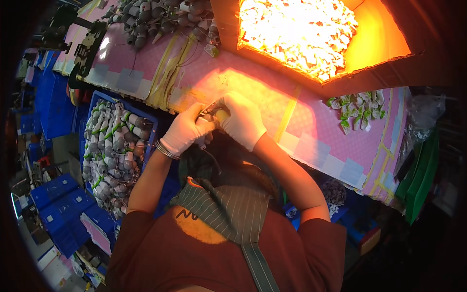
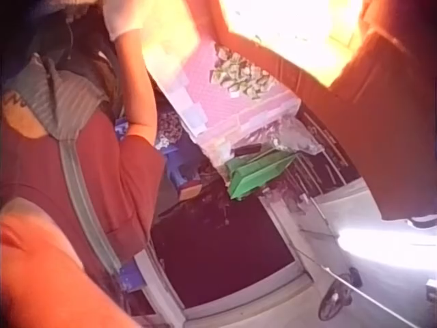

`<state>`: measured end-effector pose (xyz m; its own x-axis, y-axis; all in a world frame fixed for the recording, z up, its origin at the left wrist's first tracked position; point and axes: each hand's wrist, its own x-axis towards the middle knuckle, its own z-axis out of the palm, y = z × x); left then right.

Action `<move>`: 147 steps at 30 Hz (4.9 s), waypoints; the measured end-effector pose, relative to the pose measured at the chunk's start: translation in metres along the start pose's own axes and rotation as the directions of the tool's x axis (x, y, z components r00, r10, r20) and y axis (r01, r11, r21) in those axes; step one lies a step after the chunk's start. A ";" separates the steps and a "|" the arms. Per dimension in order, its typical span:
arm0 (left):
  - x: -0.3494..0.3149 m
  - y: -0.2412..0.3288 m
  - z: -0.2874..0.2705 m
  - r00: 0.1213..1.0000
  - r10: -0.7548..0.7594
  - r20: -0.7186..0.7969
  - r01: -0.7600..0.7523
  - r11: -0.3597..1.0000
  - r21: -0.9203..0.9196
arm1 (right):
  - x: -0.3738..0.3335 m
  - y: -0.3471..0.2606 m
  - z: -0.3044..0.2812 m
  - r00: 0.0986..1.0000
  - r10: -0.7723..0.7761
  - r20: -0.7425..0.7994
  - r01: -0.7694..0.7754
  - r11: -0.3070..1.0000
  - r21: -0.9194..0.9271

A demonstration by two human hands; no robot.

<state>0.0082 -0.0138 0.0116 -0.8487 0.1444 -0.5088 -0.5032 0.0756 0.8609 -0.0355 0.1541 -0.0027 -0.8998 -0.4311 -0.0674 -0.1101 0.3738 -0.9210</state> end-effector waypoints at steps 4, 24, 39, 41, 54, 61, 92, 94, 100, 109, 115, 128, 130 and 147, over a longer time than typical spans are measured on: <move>0.000 0.000 0.001 0.995 -0.092 0.049 0.096 0.990 -0.104 | 0.000 0.009 0.007 0.979 -0.178 -0.098 0.170 0.982 -0.085; -0.005 0.006 0.002 0.998 0.000 0.063 0.021 0.941 -0.337 | -0.007 0.007 -0.011 0.856 -0.499 -0.134 0.457 0.853 -0.252; -0.013 0.014 -0.002 0.985 -0.042 0.168 0.119 0.866 -0.486 | -0.004 -0.012 -0.031 0.840 -0.485 0.243 0.530 0.636 -0.561; -0.013 0.011 -0.005 0.975 -0.063 0.215 0.167 0.841 -0.515 | -0.004 -0.011 -0.034 0.839 -0.464 0.284 0.534 0.602 -0.594; -0.016 0.015 -0.008 0.953 -0.127 0.275 0.239 0.874 -0.424 | 0.006 -0.008 -0.041 0.777 -0.535 0.331 0.627 0.611 -0.484; -0.017 0.021 -0.010 0.944 -0.169 0.283 0.266 0.899 -0.348 | 0.000 -0.015 -0.044 0.828 -0.482 0.286 0.560 0.693 -0.454; -0.007 0.009 0.006 1.000 -0.027 -0.013 0.026 0.995 -0.098 | 0.006 -0.014 -0.014 0.877 -0.480 -0.024 0.447 0.832 -0.327; -0.005 0.007 0.002 1.000 -0.026 -0.013 0.025 0.996 -0.084 | 0.006 -0.015 -0.009 0.865 -0.500 -0.053 0.457 0.826 -0.331; -0.003 -0.001 0.003 0.994 0.016 -0.108 -0.024 0.997 -0.078 | 0.011 -0.001 0.014 0.855 -0.503 -0.130 0.410 0.807 -0.424; 0.001 -0.017 0.011 0.931 0.281 -0.234 -0.239 0.952 0.191 | 0.022 -0.004 -0.001 0.966 0.219 0.135 -0.257 0.858 0.444; -0.002 -0.018 0.013 0.878 0.413 -0.243 -0.323 0.885 0.336 | 0.022 -0.005 -0.013 0.913 0.151 0.379 -0.372 0.692 0.619; 0.015 -0.006 0.004 0.987 0.139 -0.086 -0.162 0.902 -0.401 | 0.091 -0.006 -0.095 0.973 -0.125 -0.192 0.014 0.870 -0.493; 0.012 0.004 0.007 0.996 0.069 -0.054 -0.086 0.874 -0.478 | 0.140 0.014 -0.131 0.931 0.104 -0.349 -0.271 0.839 -0.471; 0.006 0.004 0.005 1.000 0.022 -0.001 -0.019 0.848 -0.529 | 0.163 0.051 -0.153 0.918 -0.158 -0.364 0.198 0.977 0.074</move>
<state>0.0015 -0.0073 0.0123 -0.8598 0.1450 -0.4897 -0.4966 -0.4608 0.7355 -0.2520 0.2286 -0.0017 -0.9622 -0.1555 0.2237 -0.2544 0.2189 -0.9420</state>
